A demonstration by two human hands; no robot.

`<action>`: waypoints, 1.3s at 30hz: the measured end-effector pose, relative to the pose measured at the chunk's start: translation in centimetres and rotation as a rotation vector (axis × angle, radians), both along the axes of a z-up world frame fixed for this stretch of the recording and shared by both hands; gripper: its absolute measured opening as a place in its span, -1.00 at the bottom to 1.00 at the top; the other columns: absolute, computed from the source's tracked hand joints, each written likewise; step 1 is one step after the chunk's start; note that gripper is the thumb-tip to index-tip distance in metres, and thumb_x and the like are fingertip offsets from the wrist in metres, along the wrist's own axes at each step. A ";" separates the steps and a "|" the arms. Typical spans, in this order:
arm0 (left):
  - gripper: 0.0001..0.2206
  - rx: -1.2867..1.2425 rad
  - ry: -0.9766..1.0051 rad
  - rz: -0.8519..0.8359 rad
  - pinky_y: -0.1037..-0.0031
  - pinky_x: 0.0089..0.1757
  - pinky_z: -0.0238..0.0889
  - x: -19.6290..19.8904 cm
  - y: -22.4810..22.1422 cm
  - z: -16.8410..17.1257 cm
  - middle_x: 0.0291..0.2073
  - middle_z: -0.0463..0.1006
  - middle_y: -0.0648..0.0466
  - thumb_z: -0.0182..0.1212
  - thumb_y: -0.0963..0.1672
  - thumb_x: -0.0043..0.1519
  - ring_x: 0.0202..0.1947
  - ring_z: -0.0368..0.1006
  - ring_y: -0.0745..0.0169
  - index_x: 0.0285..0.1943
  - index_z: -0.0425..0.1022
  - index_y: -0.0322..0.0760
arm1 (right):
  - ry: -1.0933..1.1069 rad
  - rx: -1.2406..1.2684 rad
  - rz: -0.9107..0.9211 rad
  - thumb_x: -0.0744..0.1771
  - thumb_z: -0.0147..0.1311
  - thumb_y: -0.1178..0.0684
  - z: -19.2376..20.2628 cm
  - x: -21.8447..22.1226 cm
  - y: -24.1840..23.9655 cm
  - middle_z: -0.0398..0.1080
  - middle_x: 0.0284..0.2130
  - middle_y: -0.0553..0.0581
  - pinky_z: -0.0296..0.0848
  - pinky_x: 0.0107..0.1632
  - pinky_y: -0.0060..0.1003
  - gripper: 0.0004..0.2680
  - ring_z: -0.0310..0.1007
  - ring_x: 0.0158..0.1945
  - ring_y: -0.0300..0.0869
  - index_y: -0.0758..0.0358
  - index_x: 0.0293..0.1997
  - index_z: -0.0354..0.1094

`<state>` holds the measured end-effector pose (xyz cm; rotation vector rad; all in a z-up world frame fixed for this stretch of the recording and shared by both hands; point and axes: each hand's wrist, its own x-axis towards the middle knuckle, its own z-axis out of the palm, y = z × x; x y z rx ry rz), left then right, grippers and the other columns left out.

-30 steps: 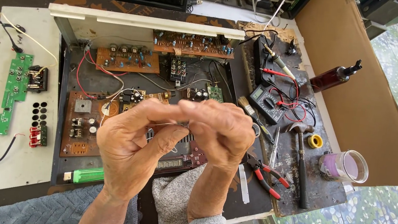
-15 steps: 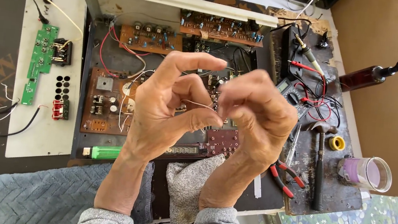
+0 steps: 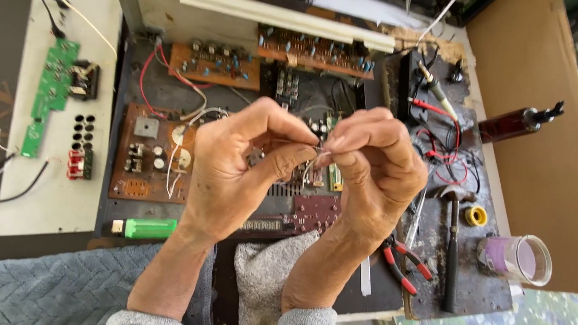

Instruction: Repairing an electronic device by twisting wires and inspecting internal circuit boards

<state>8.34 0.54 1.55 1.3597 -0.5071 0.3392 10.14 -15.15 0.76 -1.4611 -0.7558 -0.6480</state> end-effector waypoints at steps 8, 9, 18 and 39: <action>-0.96 0.083 -0.053 0.123 0.66 -0.28 0.35 0.1 -0.7 -0.3 -0.35 0.58 0.13 0.28 -0.20 0.29 -0.36 0.47 0.43 -0.21 0.54 -0.29 | -0.178 -0.005 -0.282 0.45 0.08 0.05 -0.7 0.2 0.1 0.38 -0.36 0.04 0.43 -0.44 -0.60 -0.90 0.37 -0.48 -0.34 0.17 0.03 0.31; -0.96 0.060 -0.050 0.136 0.68 -0.31 0.29 0.0 -0.7 -0.3 -0.36 0.57 0.14 0.27 -0.19 0.30 -0.40 0.41 0.46 -0.21 0.55 -0.28 | -0.174 0.060 -0.372 0.45 0.08 -0.03 -0.5 -0.1 0.4 0.35 -0.43 0.13 0.31 -0.49 -0.55 -0.82 0.26 -0.56 -0.32 0.19 0.10 0.25; -0.94 0.049 -0.047 0.168 0.69 -0.39 0.18 0.0 -1.1 -0.5 -0.40 0.54 0.17 0.26 -0.18 0.31 -0.49 0.31 0.50 -0.23 0.54 -0.26 | -0.168 0.344 -0.429 0.43 0.23 0.01 -2.3 -1.2 -1.4 -0.26 0.73 0.07 0.37 -0.54 -0.36 -0.31 0.28 -0.58 -0.25 0.00 0.69 -0.35; -0.95 -0.133 0.019 0.058 0.67 -0.53 0.21 2.7 -1.9 -2.0 -0.51 0.52 0.09 0.34 -0.20 0.24 -0.61 0.33 0.46 -0.26 0.58 -0.32 | -0.205 0.328 -0.485 0.35 0.07 0.27 -2.1 -0.1 -4.5 0.27 -0.53 0.13 0.08 -0.64 -0.46 -0.73 0.04 -0.71 -0.28 0.28 0.13 0.12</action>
